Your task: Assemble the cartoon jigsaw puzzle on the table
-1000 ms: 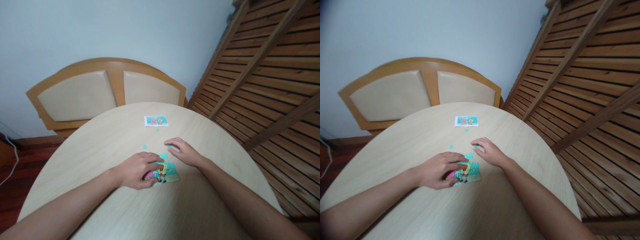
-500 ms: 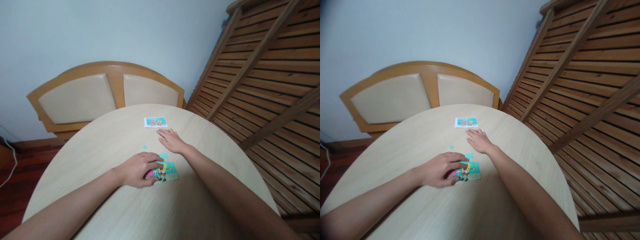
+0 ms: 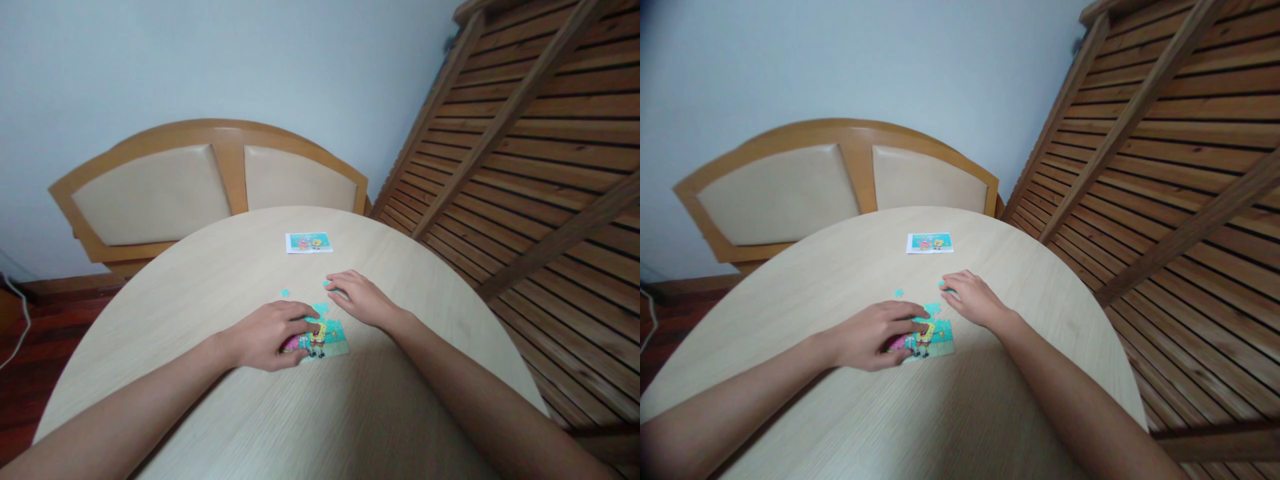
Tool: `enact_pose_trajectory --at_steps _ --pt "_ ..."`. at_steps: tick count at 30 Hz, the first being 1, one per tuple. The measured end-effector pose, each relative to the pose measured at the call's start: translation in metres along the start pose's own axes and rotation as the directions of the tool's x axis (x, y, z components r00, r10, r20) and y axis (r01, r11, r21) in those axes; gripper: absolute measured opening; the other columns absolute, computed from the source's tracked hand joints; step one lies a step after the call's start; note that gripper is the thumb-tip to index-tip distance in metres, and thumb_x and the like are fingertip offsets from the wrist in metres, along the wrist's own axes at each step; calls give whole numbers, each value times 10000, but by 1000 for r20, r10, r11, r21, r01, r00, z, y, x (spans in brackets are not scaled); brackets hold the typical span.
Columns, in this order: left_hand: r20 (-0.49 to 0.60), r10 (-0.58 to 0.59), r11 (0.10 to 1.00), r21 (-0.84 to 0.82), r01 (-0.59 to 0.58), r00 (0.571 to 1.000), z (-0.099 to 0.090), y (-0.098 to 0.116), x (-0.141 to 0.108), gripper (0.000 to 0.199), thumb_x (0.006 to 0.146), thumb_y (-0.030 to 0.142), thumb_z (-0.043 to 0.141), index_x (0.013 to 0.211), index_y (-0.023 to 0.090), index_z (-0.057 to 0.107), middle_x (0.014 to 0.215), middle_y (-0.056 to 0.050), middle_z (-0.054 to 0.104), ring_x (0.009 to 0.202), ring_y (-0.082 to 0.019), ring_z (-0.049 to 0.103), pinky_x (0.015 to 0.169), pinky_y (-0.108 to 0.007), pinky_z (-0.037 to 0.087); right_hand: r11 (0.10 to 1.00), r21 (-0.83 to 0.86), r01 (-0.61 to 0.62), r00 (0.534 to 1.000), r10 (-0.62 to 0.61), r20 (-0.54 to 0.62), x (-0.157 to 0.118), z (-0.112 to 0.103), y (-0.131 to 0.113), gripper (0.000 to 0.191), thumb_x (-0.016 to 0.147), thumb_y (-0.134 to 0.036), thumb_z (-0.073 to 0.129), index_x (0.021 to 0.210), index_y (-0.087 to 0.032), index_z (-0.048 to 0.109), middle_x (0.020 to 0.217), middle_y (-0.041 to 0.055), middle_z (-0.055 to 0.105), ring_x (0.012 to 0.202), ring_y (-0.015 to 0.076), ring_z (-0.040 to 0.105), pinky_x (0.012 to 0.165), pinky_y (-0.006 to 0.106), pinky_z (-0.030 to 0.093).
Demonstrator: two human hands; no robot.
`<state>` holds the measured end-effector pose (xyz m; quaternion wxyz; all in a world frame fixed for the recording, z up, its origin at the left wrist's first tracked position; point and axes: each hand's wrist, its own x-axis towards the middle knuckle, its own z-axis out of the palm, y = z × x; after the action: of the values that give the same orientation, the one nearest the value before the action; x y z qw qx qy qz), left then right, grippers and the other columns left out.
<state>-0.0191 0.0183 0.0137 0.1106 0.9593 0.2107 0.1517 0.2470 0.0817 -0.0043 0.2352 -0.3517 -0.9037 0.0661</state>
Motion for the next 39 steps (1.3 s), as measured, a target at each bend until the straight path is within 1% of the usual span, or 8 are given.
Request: enact_pose_trajectory --at_steps 2,6,11,17,20,25,35,39 --pt "4 -19 1000 3 19 1000 0 1 0 445 888 318 610 1317 199 615 1336 -134 606 1189 -296 619 1054 -454 494 999 29 -23 999 24 -29 -8 -2 1 137 974 -252 597 1027 -203 713 1219 106 720 1142 256 630 993 430 499" --pt "3 -34 999 -3 34 999 0 2 -1 424 897 321 608 1307 213 621 1316 -126 607 1163 -292 630 1026 -453 513 996 87 -7 1000 7 4 -15 -7 1 74 946 -219 633 933 -214 705 1137 79 742 1085 239 653 963 403 512" --pt "-1 -41 999 -17 41 999 -1 4 -1 435 900 301 607 1324 206 610 1317 -134 609 1178 -296 625 1027 -454 514 987 162 19 998 -29 61 -18 -14 3 139 946 -169 601 995 -241 709 1084 44 757 1048 217 671 948 379 515" --pt "11 -58 998 -18 58 998 -1 5 -1 430 907 292 603 1330 216 606 1330 -131 604 1188 -294 619 1042 -454 506 977 195 -89 995 80 51 -22 -18 6 228 907 -204 654 1132 -214 696 1145 88 731 1097 239 657 982 402 503" --pt "3 -54 998 -23 54 999 -2 5 0 426 911 295 599 1329 213 605 1323 -132 607 1194 -296 617 1040 -458 508 977 195 -84 996 76 45 -21 -16 4 185 899 -257 685 1078 -220 715 1154 98 712 1115 255 636 1004 434 484" --pt "0 -45 999 -24 45 999 -2 5 0 421 915 299 594 1326 208 600 1329 -134 606 1192 -297 620 1031 -461 516 971 203 -128 992 121 47 -19 -13 0 80 882 -229 693 962 -221 690 1112 90 696 1087 258 623 993 451 472" --pt "-8 -46 999 -20 46 999 0 5 -1 412 923 297 592 1327 218 591 1329 -130 602 1198 -295 612 1039 -458 508 958 210 -193 981 181 76 -16 -18 -11 73 862 -206 717 926 -222 685 939 36 733 940 228 654 900 392 477" --pt "15 -53 998 -13 53 998 0 4 -2 416 919 288 592 1328 213 593 1337 -132 593 1195 -295 608 1042 -461 504 912 336 -236 971 236 41 -15 -15 -23 35 885 -232 697 906 -220 723 918 23 752 897 199 678 844 338 503"
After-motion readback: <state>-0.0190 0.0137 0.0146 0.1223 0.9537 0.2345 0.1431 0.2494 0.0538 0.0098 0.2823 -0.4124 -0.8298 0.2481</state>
